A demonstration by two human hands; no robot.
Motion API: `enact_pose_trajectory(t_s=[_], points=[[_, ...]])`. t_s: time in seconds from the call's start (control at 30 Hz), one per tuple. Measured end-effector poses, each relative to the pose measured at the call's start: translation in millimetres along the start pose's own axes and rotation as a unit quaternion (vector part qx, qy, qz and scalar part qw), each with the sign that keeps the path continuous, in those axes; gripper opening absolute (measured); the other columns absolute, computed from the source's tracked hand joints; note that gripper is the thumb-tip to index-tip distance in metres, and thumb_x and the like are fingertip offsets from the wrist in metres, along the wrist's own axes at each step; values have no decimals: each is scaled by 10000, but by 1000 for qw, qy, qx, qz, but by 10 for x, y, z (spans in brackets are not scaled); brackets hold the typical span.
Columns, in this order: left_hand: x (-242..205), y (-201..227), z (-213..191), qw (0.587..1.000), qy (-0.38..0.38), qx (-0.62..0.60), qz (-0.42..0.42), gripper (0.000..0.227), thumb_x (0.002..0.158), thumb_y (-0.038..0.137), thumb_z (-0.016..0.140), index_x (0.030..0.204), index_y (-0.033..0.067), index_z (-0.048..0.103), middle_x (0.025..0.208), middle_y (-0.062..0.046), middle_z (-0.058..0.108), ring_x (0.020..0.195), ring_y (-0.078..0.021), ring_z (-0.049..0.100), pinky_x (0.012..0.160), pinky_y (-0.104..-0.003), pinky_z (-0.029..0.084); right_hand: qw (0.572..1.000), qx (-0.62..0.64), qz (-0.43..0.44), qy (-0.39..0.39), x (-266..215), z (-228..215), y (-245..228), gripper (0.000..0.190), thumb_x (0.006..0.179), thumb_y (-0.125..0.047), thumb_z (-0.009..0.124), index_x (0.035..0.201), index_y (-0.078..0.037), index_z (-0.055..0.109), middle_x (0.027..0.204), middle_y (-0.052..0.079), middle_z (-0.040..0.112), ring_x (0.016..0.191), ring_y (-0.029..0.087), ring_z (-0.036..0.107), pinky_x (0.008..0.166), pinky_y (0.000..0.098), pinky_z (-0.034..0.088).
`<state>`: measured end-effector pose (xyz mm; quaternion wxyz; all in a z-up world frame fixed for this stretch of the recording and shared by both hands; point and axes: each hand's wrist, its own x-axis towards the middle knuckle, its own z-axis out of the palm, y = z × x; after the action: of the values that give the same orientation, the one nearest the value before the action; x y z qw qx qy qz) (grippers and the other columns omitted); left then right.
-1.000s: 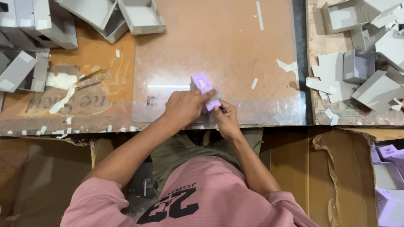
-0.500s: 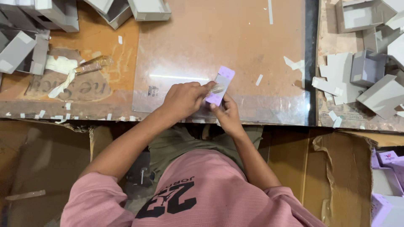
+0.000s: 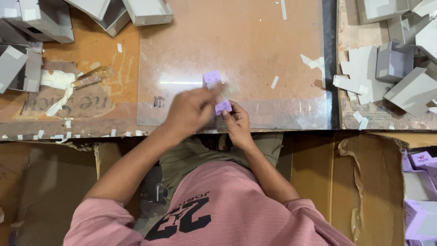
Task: The person sits on the floor and repeatedly wipes the exterior and interior surfaces of small purple boxes using a small wooden block. They handle the boxes one at a time, turning them over to clean all sides before placing them into a cardboard container.
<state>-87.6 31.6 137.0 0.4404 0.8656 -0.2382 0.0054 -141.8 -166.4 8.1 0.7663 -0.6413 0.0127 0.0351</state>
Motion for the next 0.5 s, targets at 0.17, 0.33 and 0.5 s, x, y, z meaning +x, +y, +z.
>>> enact_pose_trajectory(t_s=[0.17, 0.33, 0.5], points=[[-206, 44, 210, 991, -46, 124, 29, 478, 903, 136, 647, 1378, 190, 645, 846, -78, 713, 631, -282, 685, 539, -424, 537, 999, 36, -27, -25, 7, -39, 125, 239, 1058, -191, 650, 1203, -2, 644, 1099, 24, 692, 1007, 88, 619, 925, 259, 508], [-141, -66, 226, 974, -5, 222, 41, 501, 848, 173, 670, 1345, 239, 680, 785, -80, 689, 552, -284, 668, 500, -426, 521, 998, 56, -24, -23, 17, 22, 107, 270, 1092, -231, 646, 1192, 20, 652, 1058, 30, 683, 958, 93, 609, 865, 261, 493], [-28, -273, 113, 969, 50, 239, 27, 467, 904, 172, 673, 1369, 218, 684, 744, -80, 659, 550, -267, 657, 484, -409, 498, 997, 79, -27, 0, 49, 151, -17, 352, 1055, -215, 648, 1312, 24, 621, 1102, 30, 693, 989, 89, 613, 901, 258, 495]])
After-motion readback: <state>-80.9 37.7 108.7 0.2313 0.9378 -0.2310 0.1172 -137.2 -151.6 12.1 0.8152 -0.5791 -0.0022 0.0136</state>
